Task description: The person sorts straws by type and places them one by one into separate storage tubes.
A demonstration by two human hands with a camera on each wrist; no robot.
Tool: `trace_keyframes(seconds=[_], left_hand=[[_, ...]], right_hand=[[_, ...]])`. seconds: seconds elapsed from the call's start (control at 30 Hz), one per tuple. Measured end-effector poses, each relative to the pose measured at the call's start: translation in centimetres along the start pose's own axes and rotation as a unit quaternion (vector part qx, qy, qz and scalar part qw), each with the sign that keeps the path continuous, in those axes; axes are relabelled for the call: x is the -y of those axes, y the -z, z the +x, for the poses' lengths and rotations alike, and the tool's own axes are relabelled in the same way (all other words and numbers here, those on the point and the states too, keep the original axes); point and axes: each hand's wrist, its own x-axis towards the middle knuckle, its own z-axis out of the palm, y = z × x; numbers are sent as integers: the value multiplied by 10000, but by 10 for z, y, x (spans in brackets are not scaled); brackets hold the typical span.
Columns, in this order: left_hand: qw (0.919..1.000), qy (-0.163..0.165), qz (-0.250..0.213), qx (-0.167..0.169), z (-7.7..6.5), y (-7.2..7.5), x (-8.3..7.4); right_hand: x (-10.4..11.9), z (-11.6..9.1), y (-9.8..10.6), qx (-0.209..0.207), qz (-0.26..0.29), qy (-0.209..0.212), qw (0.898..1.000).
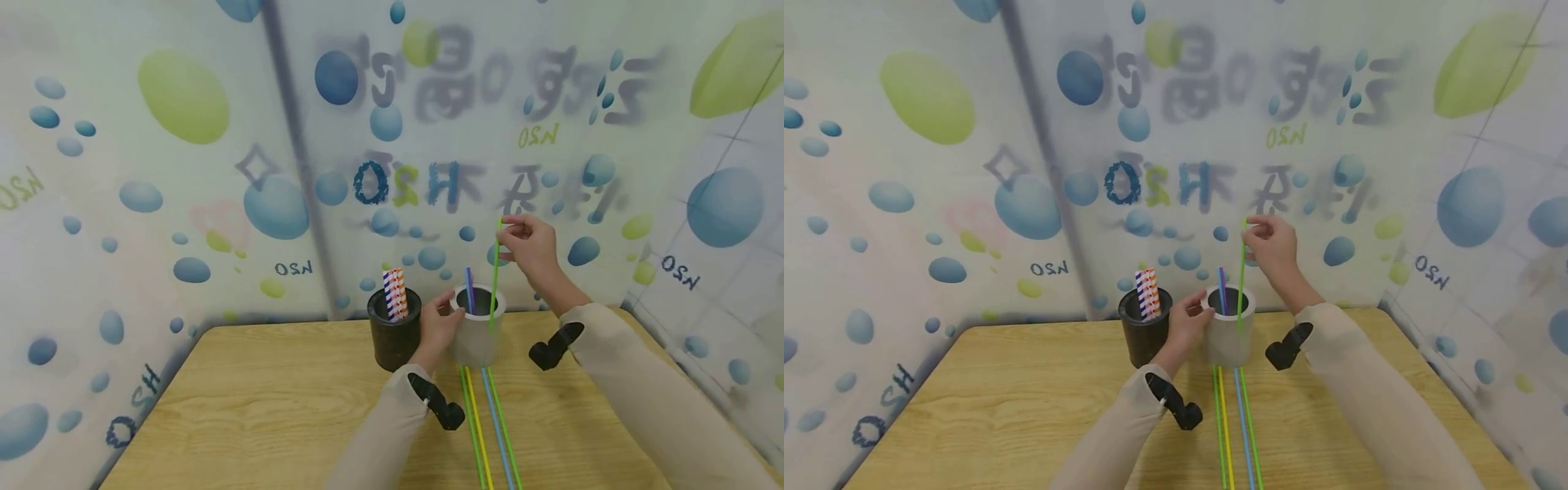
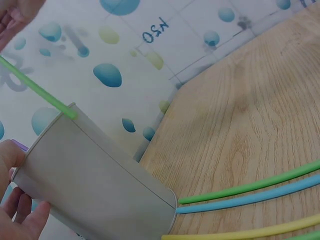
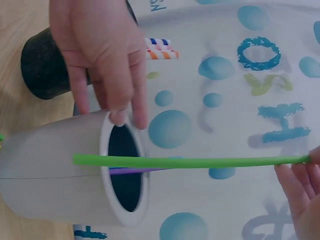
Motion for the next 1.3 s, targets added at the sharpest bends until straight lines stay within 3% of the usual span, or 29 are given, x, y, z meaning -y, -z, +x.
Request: trace_keyframes(seconds=[0.27, 0.47, 0.63, 0.83, 1.3], left_hand=[[10000, -4, -1, -22, 1, 2, -2], [9999, -106, -15, -24, 1, 2, -1], [9999, -122, -35, 6, 1, 2, 0], [9999, -93, -77, 50, 1, 2, 0], [9997, -223, -132, -5, -2, 2, -2]], right_hand=[[18, 10, -6, -328, 431, 412, 9977], [17, 12, -7, -432, 248, 460, 9977], [5, 10, -8, -346, 22, 375, 9987], [-18, 5, -10, 46, -262, 98, 9996], [-59, -7, -11, 541, -273, -421, 9973]])
